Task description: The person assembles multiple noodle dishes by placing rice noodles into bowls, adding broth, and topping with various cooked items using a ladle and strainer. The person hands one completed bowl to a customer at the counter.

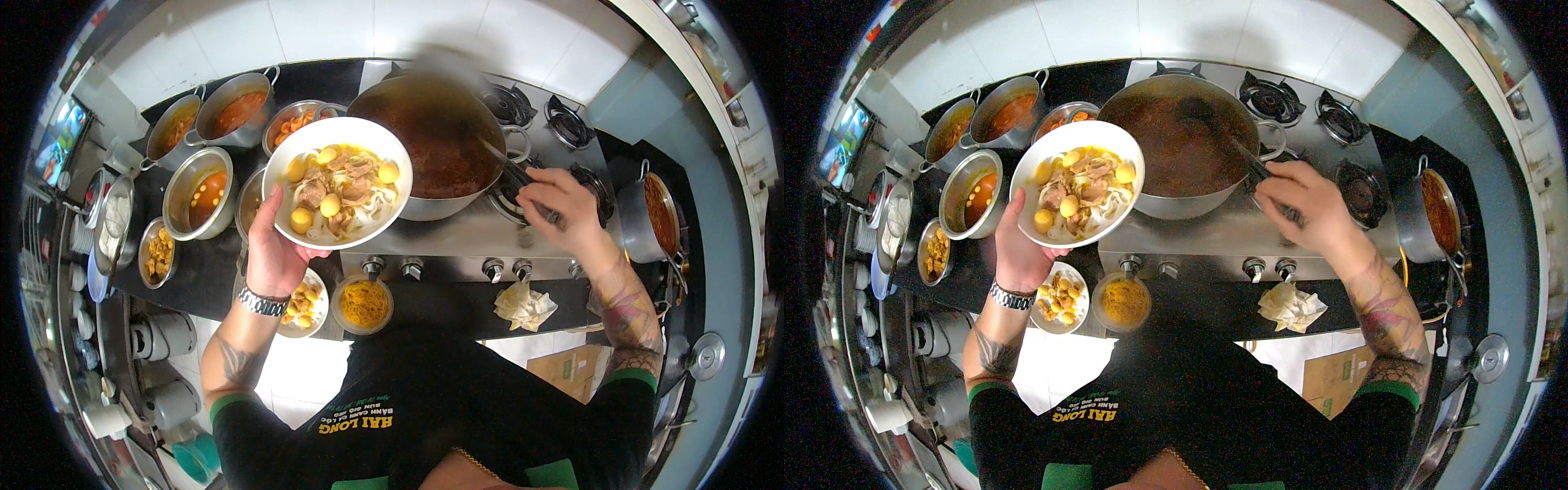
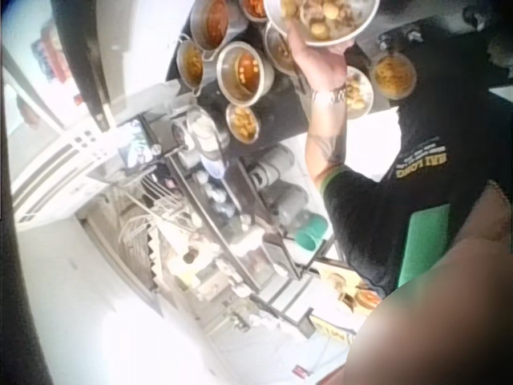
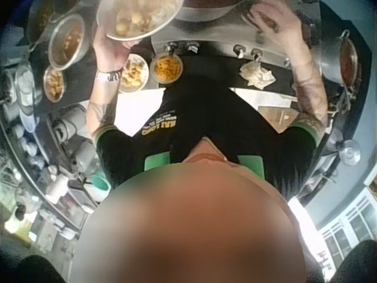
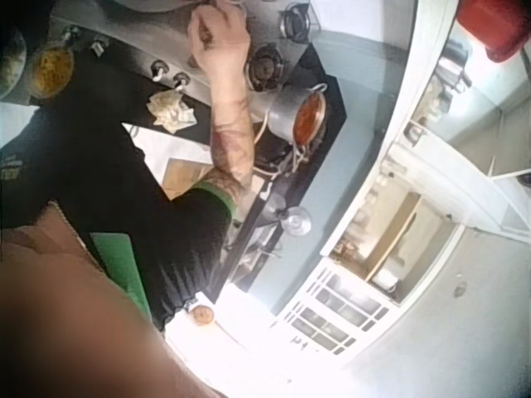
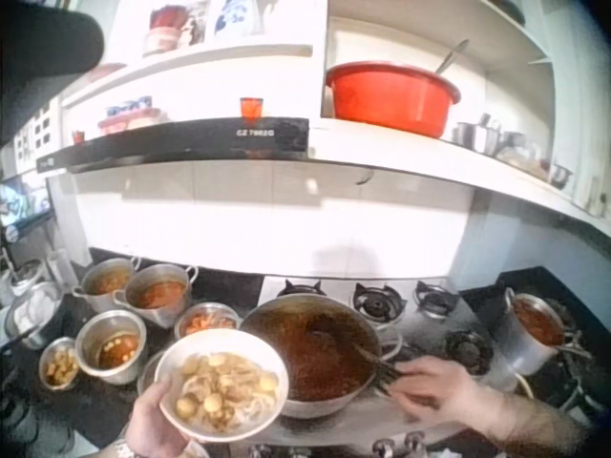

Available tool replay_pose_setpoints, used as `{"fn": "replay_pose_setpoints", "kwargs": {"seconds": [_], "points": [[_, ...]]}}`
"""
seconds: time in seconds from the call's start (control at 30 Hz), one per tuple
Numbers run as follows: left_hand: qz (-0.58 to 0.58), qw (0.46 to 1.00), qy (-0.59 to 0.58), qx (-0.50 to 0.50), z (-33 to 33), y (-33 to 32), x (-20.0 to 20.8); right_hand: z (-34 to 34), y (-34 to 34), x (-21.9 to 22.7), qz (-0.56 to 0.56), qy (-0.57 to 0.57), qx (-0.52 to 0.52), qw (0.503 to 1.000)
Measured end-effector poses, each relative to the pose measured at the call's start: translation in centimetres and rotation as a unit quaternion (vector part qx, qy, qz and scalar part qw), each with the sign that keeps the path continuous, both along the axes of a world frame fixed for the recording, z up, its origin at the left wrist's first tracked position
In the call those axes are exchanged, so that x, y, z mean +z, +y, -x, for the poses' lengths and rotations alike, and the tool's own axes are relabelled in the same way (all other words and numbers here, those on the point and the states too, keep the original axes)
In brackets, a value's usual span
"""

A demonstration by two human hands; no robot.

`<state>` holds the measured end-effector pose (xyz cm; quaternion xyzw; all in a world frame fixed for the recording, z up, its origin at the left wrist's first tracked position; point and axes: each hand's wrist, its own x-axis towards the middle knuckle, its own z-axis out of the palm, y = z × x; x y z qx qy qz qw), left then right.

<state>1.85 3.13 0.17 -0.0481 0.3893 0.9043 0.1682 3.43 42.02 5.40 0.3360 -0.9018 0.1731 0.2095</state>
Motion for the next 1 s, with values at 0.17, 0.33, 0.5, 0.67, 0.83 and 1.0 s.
{"fn": "replay_pose_setpoints", "kwargs": {"seconds": [0.17, 0.33, 0.5, 0.67, 0.83, 1.0], "points": [[-0.008, 1.0, -0.012, -0.006, 0.2, 0.3, -0.2, 0.3, -0.8, -1.0, -0.065, -0.039, 0.009, 0.997], [-0.002, 1.0, -0.018, -0.012, 0.3, 0.7, -0.1, 1.6, -0.2, -0.4, 0.243, -0.08, -0.102, 0.961], [0.015, 1.0, -0.013, -0.006, 0.2, 0.8, 0.1, 1.6, 1.9, 2.5, 0.482, -0.199, -0.21, 0.827], [0.016, 1.0, 0.004, -0.013, 0.5, 0.8, 0.5, 1.2, 3.0, 5.5, 0.546, -0.179, -0.228, 0.786], [0.011, 0.999, 0.013, -0.034, 0.9, 1.1, 1.1, 0.0, 3.2, 9.0, 0.549, -0.148, -0.187, 0.801], [0.011, 0.998, 0.028, -0.056, 1.1, 1.9, 1.4, -1.5, 2.2, 11.8, 0.56, -0.144, -0.114, 0.808]]}}
